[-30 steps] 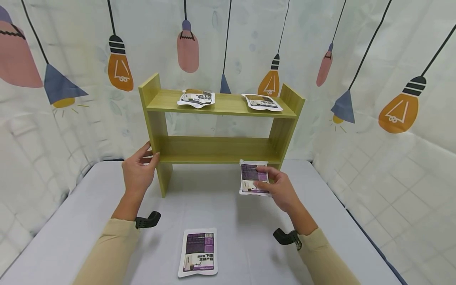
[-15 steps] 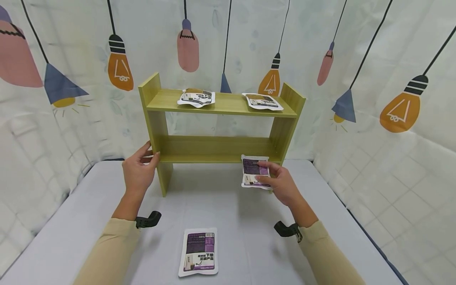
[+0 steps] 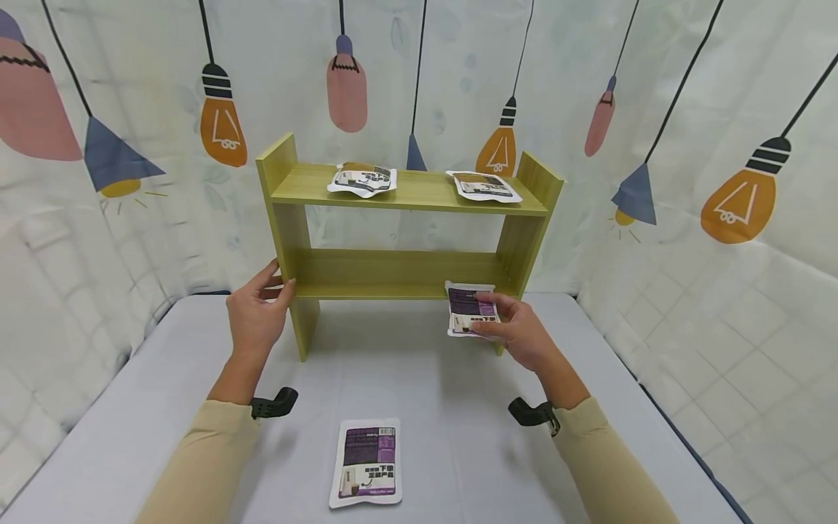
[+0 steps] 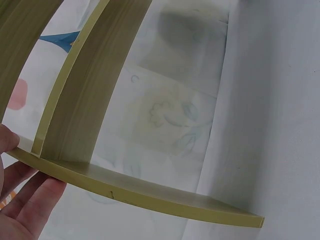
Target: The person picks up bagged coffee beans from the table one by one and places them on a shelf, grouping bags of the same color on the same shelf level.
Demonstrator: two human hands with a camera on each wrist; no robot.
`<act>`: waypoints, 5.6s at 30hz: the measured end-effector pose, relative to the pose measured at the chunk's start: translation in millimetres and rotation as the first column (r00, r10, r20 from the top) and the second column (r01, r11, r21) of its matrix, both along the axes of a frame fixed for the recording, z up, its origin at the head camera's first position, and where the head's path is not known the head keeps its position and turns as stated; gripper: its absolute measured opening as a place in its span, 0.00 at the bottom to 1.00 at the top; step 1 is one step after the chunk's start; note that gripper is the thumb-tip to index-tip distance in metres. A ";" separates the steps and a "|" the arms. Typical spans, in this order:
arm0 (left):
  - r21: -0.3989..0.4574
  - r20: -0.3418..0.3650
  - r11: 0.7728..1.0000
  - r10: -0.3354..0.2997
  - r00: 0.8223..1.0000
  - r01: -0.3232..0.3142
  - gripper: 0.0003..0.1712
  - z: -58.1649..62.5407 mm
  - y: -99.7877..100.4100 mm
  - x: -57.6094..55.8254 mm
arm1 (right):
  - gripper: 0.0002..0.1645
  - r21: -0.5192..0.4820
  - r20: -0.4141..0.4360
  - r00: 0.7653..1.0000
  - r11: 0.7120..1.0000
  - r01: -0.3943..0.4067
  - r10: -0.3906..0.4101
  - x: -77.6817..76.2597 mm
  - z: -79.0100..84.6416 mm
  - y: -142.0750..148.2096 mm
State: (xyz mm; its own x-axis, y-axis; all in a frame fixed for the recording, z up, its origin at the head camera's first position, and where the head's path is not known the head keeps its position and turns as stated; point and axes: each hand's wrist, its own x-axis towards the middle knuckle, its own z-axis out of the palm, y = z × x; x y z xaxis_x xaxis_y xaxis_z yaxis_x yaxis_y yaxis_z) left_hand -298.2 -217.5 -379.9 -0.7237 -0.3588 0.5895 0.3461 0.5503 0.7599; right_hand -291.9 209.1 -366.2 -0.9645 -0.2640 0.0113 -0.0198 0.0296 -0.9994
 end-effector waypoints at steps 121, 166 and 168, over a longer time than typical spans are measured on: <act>-0.001 -0.031 1.000 0.006 0.999 -0.006 0.27 -1.2 -1.4 -1.9 | 0.32 0.066 0.035 0.989 0.988 0.138 -0.141 -26.2 20.8 3.0; -0.002 -0.034 1.000 0.007 0.999 -0.007 0.27 -2.0 0.2 -1.2 | 0.27 0.060 0.018 0.983 0.981 0.183 -0.185 -31.0 24.6 -4.9; -0.004 -0.037 1.000 0.006 0.999 -0.006 0.27 -2.2 0.1 -1.5 | 0.26 0.067 0.011 0.982 0.980 0.189 -0.190 -31.3 24.6 -5.6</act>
